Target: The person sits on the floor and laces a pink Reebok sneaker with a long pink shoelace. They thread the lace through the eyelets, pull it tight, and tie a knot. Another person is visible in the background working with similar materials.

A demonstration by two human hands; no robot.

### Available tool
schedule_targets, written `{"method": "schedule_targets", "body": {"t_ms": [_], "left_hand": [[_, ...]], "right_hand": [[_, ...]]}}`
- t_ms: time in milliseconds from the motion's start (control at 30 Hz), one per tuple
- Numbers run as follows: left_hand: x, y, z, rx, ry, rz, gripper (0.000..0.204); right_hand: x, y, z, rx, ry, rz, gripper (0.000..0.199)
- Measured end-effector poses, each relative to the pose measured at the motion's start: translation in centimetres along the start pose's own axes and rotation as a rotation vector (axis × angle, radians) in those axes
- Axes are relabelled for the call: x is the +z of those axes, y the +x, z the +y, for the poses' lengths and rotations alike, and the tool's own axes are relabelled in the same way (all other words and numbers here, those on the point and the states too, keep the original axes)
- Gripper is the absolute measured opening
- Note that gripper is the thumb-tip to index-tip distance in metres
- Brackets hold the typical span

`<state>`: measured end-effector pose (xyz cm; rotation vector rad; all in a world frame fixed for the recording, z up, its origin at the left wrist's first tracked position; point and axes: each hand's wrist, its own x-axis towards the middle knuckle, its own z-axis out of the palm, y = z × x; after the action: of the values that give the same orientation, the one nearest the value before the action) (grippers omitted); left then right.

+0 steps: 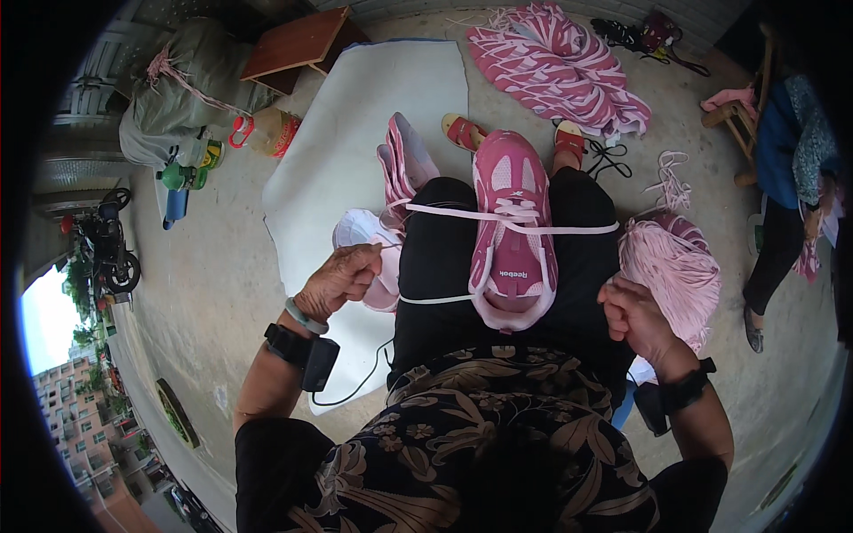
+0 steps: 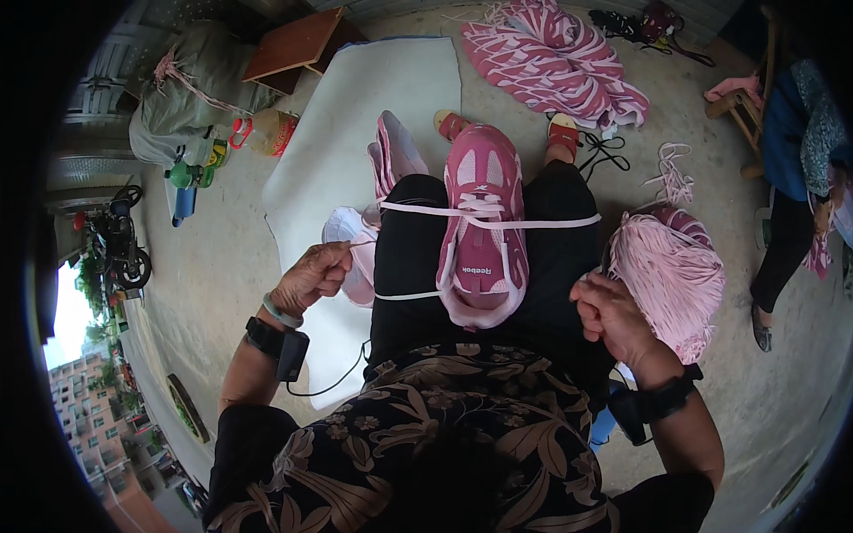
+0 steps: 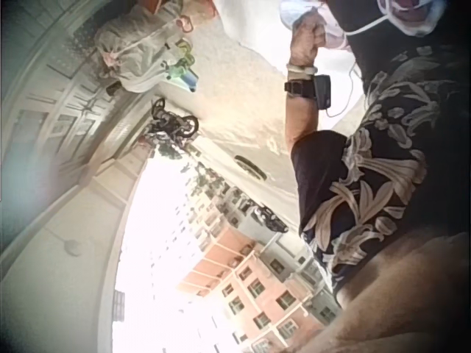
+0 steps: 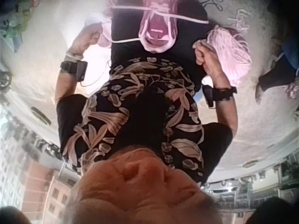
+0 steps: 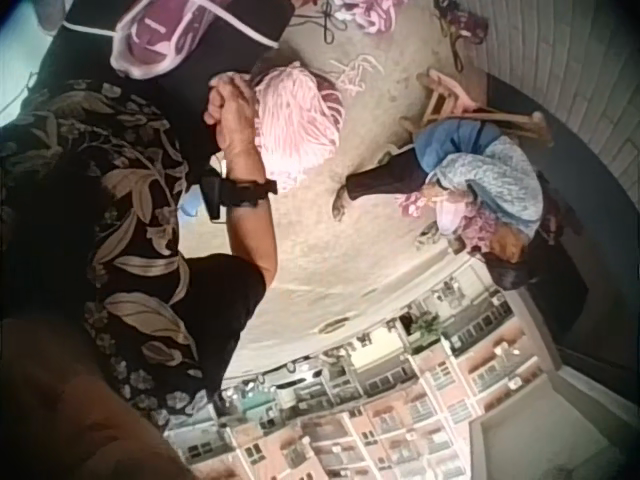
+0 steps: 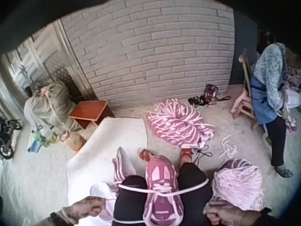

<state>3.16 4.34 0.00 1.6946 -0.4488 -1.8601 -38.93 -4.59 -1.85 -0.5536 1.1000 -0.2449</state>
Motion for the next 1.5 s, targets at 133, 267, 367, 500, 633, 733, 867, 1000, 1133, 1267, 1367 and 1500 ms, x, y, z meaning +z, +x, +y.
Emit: {"method": "schedule_targets", "body": {"t_ms": [133, 267, 367, 500, 633, 733, 867, 1000, 1133, 1267, 1367, 1500], "left_hand": [[7.9, 3.6, 1.2, -0.018, -0.06, -0.247, 0.012], [11.8, 6.3, 2.8, 0.145, -0.027, -0.117, 0.021], [12.6, 7.8, 3.6, 0.265, -0.028, -0.062, 0.025], [12.8, 7.7, 3.9, 0.247, -0.06, -0.021, 0.022], [11.9, 6.6, 3.5, 0.191, -0.194, -0.104, 0.018], [12.4, 6.0, 2.8, 0.302, -0.206, 0.01, 0.016], [12.9, 5.7, 2.0, 0.729, 0.071, 0.202, 0.017], [12.1, 6.7, 0.8, 0.843, 0.193, 0.302, 0.014], [11.2, 6.6, 0.3, 0.654, 0.228, 0.338, 0.014], [11.8, 6.3, 0.3, 0.493, -0.141, 0.183, 0.012], [12.8, 6.8, 0.0, 0.565, -0.139, 0.172, 0.012], [13.2, 7.9, 0.2, 0.641, -0.164, 0.138, 0.007]], "right_hand": [[4.5, 4.3, -0.7, -0.364, -0.144, -0.059, 0.02], [5.8, 7.9, -2.4, -0.606, -0.079, -0.007, 0.018], [5.6, 9.2, -3.1, -0.572, -0.012, 0.005, 0.017], [5.2, 9.4, -1.9, -0.623, 0.0, 0.067, 0.014], [5.7, 9.5, -1.4, -0.724, 0.095, 0.104, 0.009], [6.3, 9.3, -1.9, -0.739, 0.056, 0.132, 0.006], [5.9, 10.0, -1.2, -0.773, -0.002, 0.108, 0.004], [5.7, 10.5, -0.8, -0.848, -0.063, 0.121, 0.003], [6.1, 10.8, -0.1, -1.023, -0.214, 0.261, 0.005], [6.8, 10.5, -0.5, -1.351, -0.664, 0.399, 0.012], [6.8, 10.2, -1.1, -1.315, -0.773, 0.404, 0.016], [6.7, 8.8, -1.7, -0.936, -0.733, 0.377, 0.013]]}}
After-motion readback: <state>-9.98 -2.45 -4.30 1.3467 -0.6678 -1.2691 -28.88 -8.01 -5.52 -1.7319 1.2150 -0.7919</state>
